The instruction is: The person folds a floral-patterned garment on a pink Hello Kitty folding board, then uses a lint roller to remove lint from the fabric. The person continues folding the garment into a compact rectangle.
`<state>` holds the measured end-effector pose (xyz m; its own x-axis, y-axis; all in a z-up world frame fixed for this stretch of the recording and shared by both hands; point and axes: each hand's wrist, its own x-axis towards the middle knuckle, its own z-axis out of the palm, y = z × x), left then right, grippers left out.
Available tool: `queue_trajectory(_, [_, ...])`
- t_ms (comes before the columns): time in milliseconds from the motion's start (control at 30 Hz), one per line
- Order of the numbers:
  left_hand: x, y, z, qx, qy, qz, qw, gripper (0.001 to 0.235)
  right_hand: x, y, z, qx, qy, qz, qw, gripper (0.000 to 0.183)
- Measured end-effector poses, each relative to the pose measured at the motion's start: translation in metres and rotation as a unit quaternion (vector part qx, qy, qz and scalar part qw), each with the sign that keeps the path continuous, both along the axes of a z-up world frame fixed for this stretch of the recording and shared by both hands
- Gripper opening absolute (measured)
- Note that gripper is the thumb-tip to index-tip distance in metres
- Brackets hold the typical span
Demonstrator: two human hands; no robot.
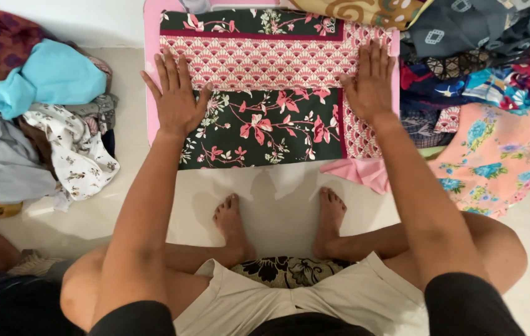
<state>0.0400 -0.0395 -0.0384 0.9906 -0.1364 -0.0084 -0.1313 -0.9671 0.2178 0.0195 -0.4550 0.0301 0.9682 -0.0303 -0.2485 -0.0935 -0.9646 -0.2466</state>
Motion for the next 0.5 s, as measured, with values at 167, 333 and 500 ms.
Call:
queue_trajectory(167, [-0.032, -0.042, 0.0, -0.016, -0.054, -0.115, 0.992, 0.087, -0.034, 0.066, -0.069, 0.102, -0.252, 0.134, 0.953, 0.087])
queue_trajectory(333, [-0.062, -0.052, 0.004, -0.025, 0.066, -0.149, 0.986, 0.09, -0.069, 0.101, -0.079, 0.049, -0.179, 0.194, 0.963, 0.084])
queue_trajectory(500, [-0.068, -0.013, 0.009, -0.031, 0.043, -0.104, 0.993, 0.092, -0.084, 0.033, -0.079, 0.022, -0.188, 0.086, 0.978, 0.082])
